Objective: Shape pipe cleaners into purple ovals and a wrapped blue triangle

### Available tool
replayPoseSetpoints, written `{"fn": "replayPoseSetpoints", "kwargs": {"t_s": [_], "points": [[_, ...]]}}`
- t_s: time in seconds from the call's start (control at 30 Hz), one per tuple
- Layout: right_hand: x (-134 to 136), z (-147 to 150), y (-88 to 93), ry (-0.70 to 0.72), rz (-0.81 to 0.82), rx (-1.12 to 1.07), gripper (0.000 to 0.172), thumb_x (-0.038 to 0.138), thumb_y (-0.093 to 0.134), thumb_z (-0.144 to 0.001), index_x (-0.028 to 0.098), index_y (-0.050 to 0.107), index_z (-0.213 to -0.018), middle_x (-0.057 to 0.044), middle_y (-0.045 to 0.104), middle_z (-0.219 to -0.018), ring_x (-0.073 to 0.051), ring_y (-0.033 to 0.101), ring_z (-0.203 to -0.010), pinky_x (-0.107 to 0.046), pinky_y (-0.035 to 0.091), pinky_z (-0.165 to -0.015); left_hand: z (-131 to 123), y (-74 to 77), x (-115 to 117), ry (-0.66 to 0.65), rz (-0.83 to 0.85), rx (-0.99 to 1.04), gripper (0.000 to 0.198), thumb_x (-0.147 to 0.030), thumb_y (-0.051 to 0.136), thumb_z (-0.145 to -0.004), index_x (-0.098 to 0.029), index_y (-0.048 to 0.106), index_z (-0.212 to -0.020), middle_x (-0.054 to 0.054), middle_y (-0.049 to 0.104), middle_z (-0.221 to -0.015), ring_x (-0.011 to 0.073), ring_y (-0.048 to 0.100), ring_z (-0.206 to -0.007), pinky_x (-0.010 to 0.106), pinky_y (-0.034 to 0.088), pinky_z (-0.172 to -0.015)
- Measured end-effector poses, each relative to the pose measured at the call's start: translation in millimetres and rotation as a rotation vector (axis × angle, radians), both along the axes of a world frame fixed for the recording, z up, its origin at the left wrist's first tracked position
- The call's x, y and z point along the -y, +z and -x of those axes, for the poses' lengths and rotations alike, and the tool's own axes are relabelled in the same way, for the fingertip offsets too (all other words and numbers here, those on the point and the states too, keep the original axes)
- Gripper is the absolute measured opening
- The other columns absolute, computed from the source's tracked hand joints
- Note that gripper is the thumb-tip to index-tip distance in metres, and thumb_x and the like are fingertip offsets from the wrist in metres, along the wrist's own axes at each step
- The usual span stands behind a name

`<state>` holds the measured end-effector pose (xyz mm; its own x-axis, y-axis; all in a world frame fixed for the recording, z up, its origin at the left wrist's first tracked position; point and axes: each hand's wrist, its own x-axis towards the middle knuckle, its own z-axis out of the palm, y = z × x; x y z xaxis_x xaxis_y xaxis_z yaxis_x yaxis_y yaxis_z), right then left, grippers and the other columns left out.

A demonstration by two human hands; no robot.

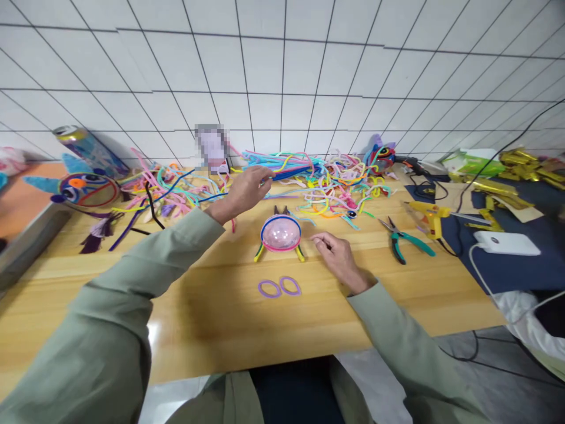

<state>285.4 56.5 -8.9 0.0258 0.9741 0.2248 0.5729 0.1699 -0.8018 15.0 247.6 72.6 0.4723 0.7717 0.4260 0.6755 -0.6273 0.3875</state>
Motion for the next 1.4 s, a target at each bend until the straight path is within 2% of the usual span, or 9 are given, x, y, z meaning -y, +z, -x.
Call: {"fn": "replayPoseSetpoints", "kwargs": {"t_s": [0.1,0.23,0.37,0.47,0.7,0.9,1.07,1.2,1.4], "points": [[-2,-4,-0.4,0.001,0.0,-0.02,0.032,0.043,0.058,-0.099,0.023,0.083,-0.096,-0.005,0.086,-0.088,-0.02,0.073,-0.073,-0.031,0.053,-0.07,-26,-7.7,-38,-0.028,-0.138,-0.231,0.043,-0.022,0.06,-0.101,-0.01,0.071,-0.14,0.024,0.072,-0.142,0.0379,0.063,-0.135,0.052,0.046,-0.119],[-4,-8,-1.9,-0.002,0.016,-0.057,0.03,0.042,0.059,-0.099,0.023,0.082,-0.095,-0.005,0.087,-0.091,-0.021,0.076,-0.078,-0.031,0.054,-0.071,-45,-24.8,-70,-0.032,-0.164,-0.321,0.068,-0.032,0.075,-0.097,-0.007,0.057,-0.157,0.029,0.059,-0.159,0.0435,0.054,-0.146,0.057,0.04,-0.125],[-4,-8,-2.2,-0.005,0.05,-0.05,0.031,0.043,0.059,-0.1,0.023,0.083,-0.095,-0.005,0.086,-0.087,-0.02,0.074,-0.073,-0.031,0.053,-0.068,-48,-39.4,-88,0.018,-0.143,-0.367,0.073,-0.027,0.076,-0.094,-0.006,0.055,-0.16,0.03,0.06,-0.157,0.0462,0.055,-0.143,0.057,0.041,-0.122],[-3,-7,-2.0,-0.009,0.07,-0.036,0.032,0.044,0.059,-0.101,0.024,0.083,-0.096,-0.005,0.086,-0.086,-0.02,0.073,-0.07,-0.031,0.053,-0.067,-45,-42.8,-101,0.071,-0.067,-0.382,0.062,-0.018,0.065,-0.096,-0.009,0.061,-0.156,0.028,0.067,-0.146,0.0449,0.059,-0.138,0.057,0.042,-0.119],[-4,-9,-4.0,-0.015,0.091,-0.018,0.031,0.043,0.06,-0.1,0.024,0.083,-0.096,-0.005,0.087,-0.089,-0.021,0.076,-0.073,-0.031,0.054,-0.067,-26,-27.6,-129,0.216,-0.038,-0.119,0.041,-0.026,0.05,-0.106,-0.015,0.073,-0.138,0.02,0.077,-0.133,0.0365,0.068,-0.124,0.047,0.048,-0.109],[-4,-9,-3.4,-0.018,0.095,-0.033,0.03,0.042,0.06,-0.099,0.024,0.083,-0.096,-0.007,0.088,-0.093,-0.023,0.08,-0.08,-0.032,0.058,-0.072,-10,-12.3,-136,0.098,-0.022,0.004,0.034,-0.028,0.051,-0.11,-0.015,0.074,-0.132,0.014,0.079,-0.128,0.029,0.068,-0.117,0.04,0.049,-0.108],[-3,-9,-1.2,-0.022,0.112,-0.028,0.028,0.042,0.061,-0.099,0.025,0.083,-0.095,-0.005,0.088,-0.091,-0.022,0.079,-0.078,-0.031,0.059,-0.072,-14,-11.0,-128,0.068,-0.057,-0.003,0.038,-0.031,0.053,-0.114,-0.018,0.072,-0.143,0.013,0.076,-0.134,0.0296,0.066,-0.124,0.043,0.047,-0.112],[-3,-9,-2.9,-0.032,0.11,-0.028,0.028,0.043,0.063,-0.099,0.024,0.084,-0.095,-0.004,0.087,-0.088,-0.021,0.077,-0.076,-0.031,0.058,-0.07,-28,-19.3,-120,0.104,-0.144,-0.028,0.041,-0.024,0.054,-0.11,-0.021,0.071,-0.147,0.015,0.071,-0.146,0.0342,0.062,-0.136,0.049,0.044,-0.118],[-2,-12,-7.8,-0.052,0.137,-0.006,0.032,0.045,0.061,-0.1,0.023,0.085,-0.098,-0.005,0.087,-0.091,-0.021,0.076,-0.074,-0.032,0.056,-0.068,-44,-46.1,-118,0.112,-0.091,-0.107,0.045,-0.019,0.062,-0.102,-0.015,0.071,-0.146,0.023,0.065,-0.151,0.0429,0.056,-0.14,0.056,0.041,-0.121]]}}
